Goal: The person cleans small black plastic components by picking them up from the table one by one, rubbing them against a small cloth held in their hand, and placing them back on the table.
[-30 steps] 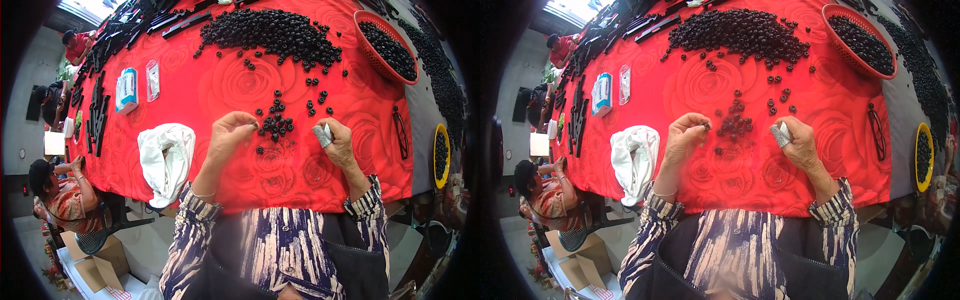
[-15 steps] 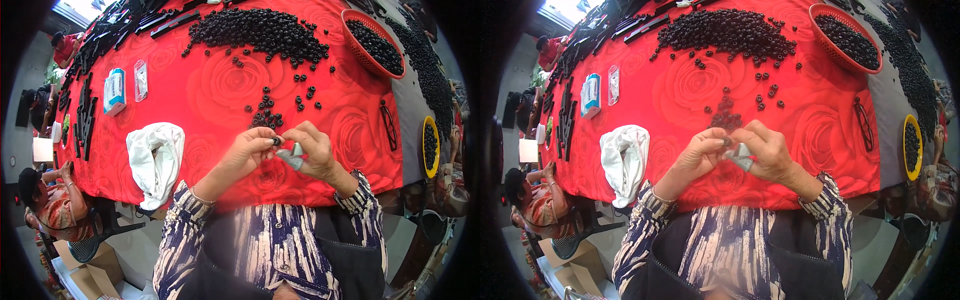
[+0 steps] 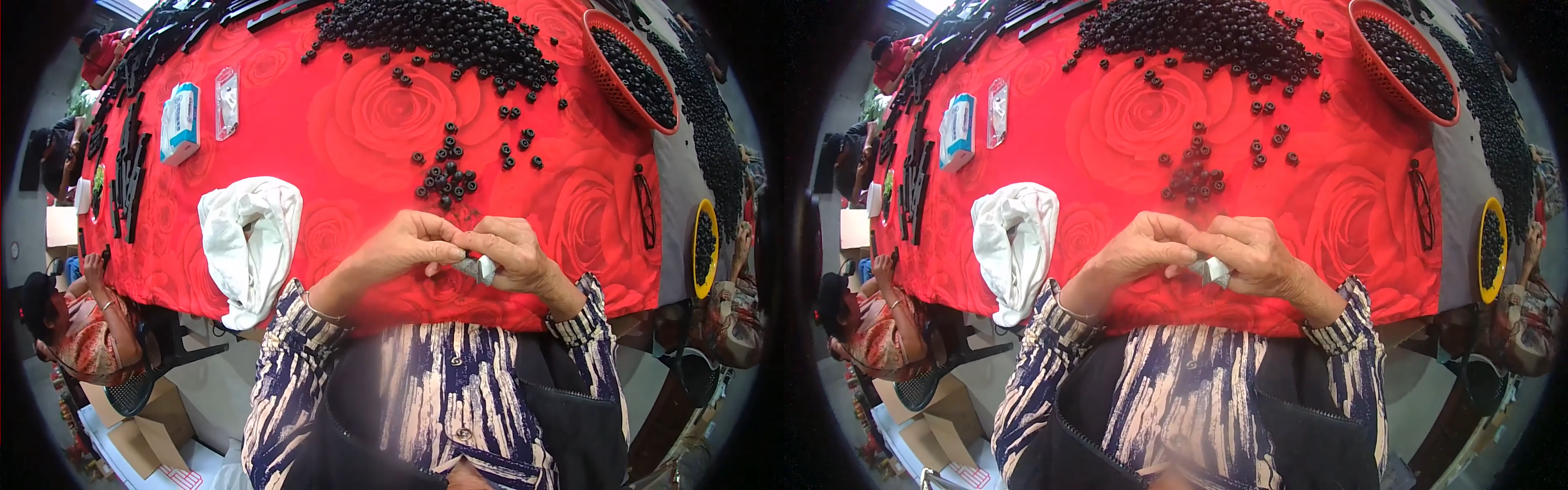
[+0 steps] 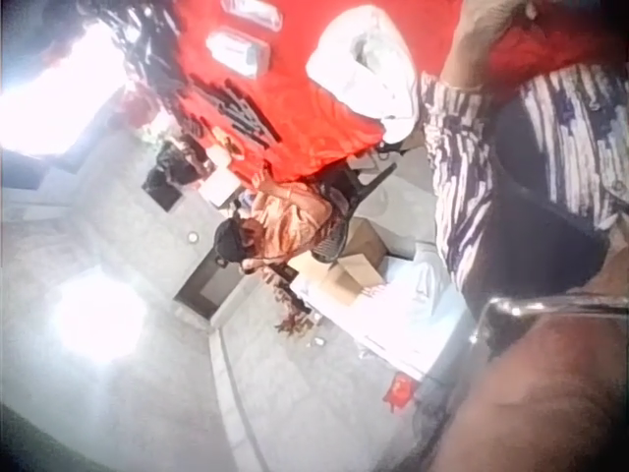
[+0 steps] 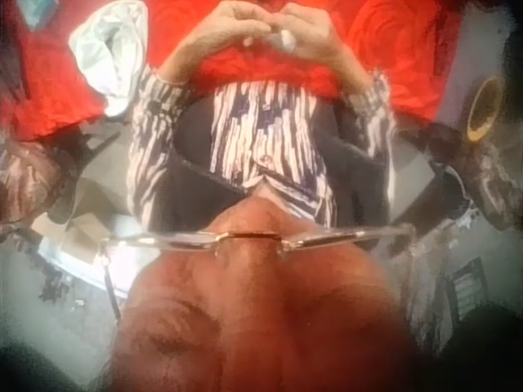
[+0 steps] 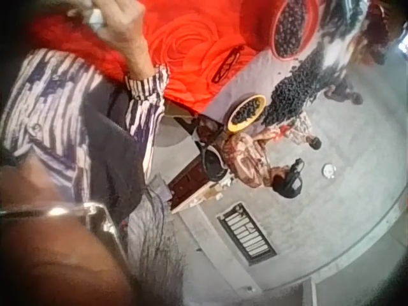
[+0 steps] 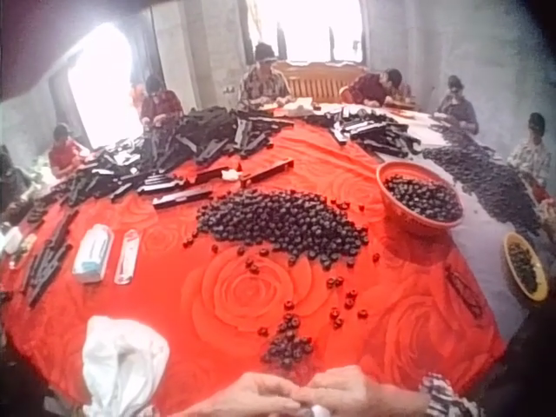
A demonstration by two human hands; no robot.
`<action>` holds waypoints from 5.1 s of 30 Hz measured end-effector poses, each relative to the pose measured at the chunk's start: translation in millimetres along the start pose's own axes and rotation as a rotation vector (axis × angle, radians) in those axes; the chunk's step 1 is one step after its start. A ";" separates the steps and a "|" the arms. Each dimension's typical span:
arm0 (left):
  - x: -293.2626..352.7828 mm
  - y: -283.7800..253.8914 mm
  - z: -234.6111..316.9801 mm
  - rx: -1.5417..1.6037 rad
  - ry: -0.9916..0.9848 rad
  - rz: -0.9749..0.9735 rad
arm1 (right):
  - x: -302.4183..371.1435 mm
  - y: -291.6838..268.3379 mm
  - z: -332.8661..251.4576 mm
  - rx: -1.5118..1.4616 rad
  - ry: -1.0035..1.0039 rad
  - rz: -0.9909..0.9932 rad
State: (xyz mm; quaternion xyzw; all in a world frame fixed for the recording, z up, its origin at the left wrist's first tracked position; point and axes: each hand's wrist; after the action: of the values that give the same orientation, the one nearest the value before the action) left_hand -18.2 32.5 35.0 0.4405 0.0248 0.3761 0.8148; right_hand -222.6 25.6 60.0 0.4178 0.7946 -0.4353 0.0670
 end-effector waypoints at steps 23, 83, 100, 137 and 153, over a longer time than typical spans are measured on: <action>0.3 4.0 -4.9 0.208 0.105 -0.027 | 4.4 -17.0 4.1 -0.353 0.440 -0.063; -3.5 8.6 -6.2 0.442 0.083 0.094 | 4.7 -14.0 4.0 -0.404 0.547 -0.026; -3.2 10.3 -12.3 0.412 0.271 0.170 | 2.2 -17.0 -3.9 -0.265 0.445 0.045; 4.0 23.8 -7.5 -0.218 0.331 0.344 | 7.3 -6.1 6.4 0.039 0.012 0.051; 3.5 20.8 -4.2 -0.053 0.193 0.279 | 5.7 -19.5 9.0 -0.263 0.405 -0.069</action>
State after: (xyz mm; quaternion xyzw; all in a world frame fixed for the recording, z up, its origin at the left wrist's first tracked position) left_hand -29.6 44.5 48.7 0.3797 0.0314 0.5266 0.7599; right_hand -242.6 17.0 64.2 0.4569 0.8555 -0.2377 -0.0548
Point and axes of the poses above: each hand's wrist, its own x-axis away from the middle knuckle, its own y-axis out of the palm, z = x × y, and after that the axes turned 3 degrees about x, right-handed
